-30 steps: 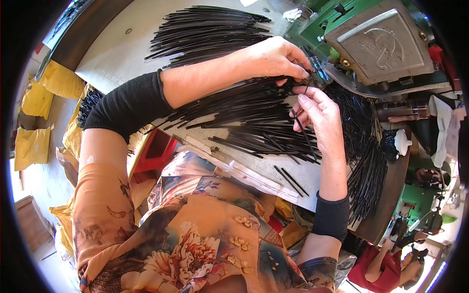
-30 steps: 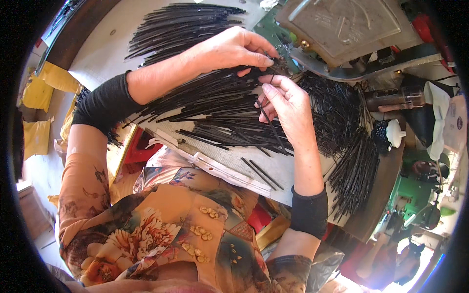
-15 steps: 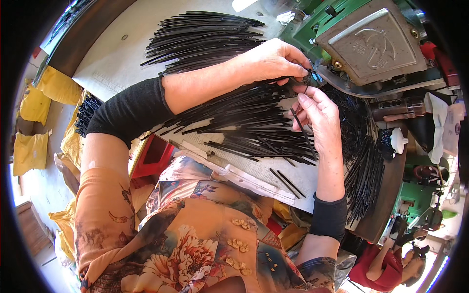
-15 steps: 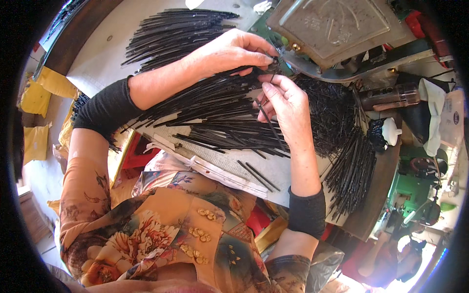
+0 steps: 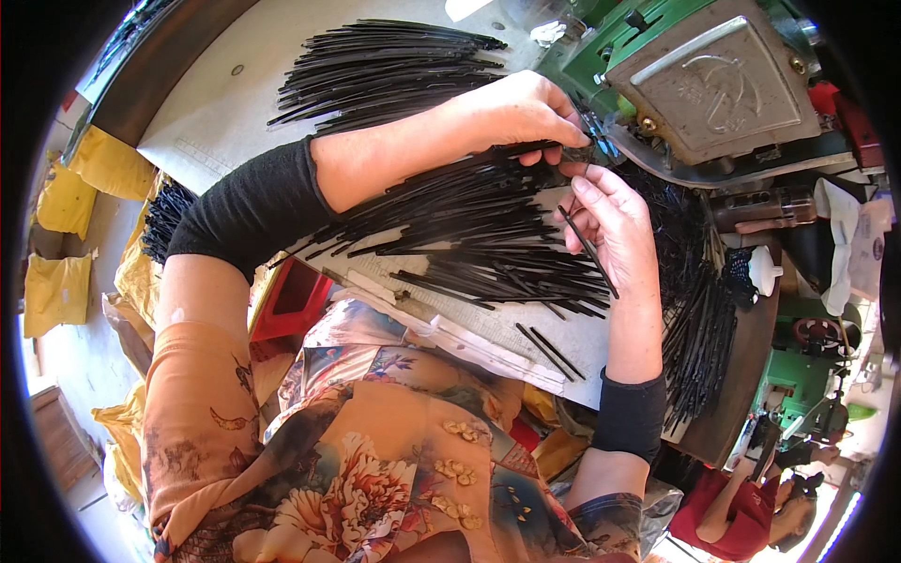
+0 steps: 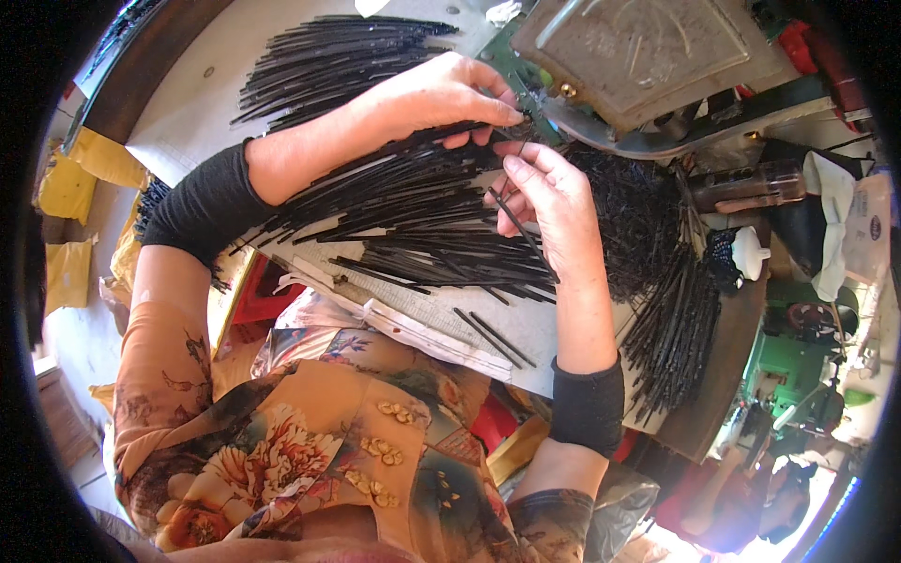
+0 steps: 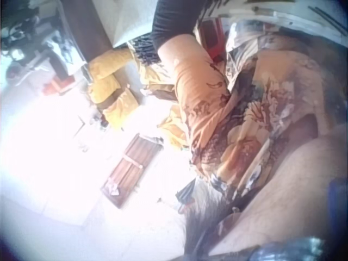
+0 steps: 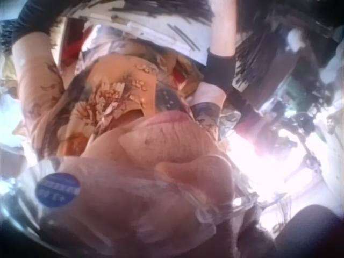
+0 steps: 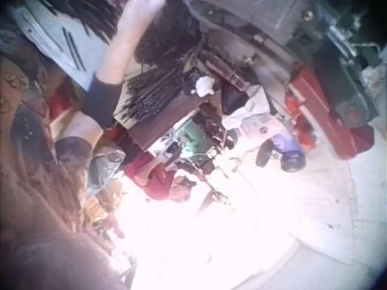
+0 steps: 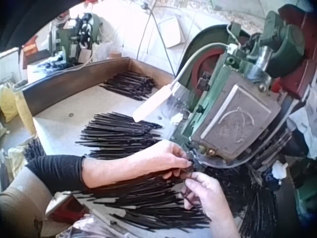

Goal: The person assembles umbrella ribs by picking up rib pieces from the table, joining the components together, pressing them using a machine, and placing the assembled ribs aside.

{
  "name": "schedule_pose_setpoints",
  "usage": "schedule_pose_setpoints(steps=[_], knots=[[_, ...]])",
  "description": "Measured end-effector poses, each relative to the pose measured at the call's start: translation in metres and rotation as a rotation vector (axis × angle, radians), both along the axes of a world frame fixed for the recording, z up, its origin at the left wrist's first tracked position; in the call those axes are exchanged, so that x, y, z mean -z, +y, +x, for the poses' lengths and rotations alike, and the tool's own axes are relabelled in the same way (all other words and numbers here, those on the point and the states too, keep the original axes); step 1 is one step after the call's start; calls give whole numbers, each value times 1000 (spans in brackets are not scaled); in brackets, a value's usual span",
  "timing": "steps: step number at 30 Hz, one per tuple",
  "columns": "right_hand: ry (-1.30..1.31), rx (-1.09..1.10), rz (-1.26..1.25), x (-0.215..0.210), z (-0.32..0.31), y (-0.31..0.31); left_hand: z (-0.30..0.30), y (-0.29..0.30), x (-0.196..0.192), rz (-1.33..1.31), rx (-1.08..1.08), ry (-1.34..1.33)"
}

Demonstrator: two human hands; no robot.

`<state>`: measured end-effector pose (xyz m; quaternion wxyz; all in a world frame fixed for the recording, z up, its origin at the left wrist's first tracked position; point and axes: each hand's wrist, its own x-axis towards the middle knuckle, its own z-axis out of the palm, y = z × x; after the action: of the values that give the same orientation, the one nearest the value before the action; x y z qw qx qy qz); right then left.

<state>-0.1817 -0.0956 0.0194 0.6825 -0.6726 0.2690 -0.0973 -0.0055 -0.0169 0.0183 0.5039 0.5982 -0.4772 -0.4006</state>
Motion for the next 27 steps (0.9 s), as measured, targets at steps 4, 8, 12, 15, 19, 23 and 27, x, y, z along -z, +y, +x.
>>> schedule_pose_setpoints(steps=[4,8,12,15,19,23,27], knots=[[-19,-10,36,2,0,-1,2,0,3,59,34,45],[-20,-70,42,-2,0,10,2,0,3,59,17,-6],[16,-259,73,-3,-3,14,0,2,0,3,31,-113],[31,-200,78,2,-5,9,-2,4,-1,-2,96,-172],[47,-69,25,7,-6,4,3,5,1,7,181,-320],[6,16,32,6,-9,-4,5,6,1,42,267,-222],[-34,30,79,7,-11,-10,4,7,1,77,272,-137]])
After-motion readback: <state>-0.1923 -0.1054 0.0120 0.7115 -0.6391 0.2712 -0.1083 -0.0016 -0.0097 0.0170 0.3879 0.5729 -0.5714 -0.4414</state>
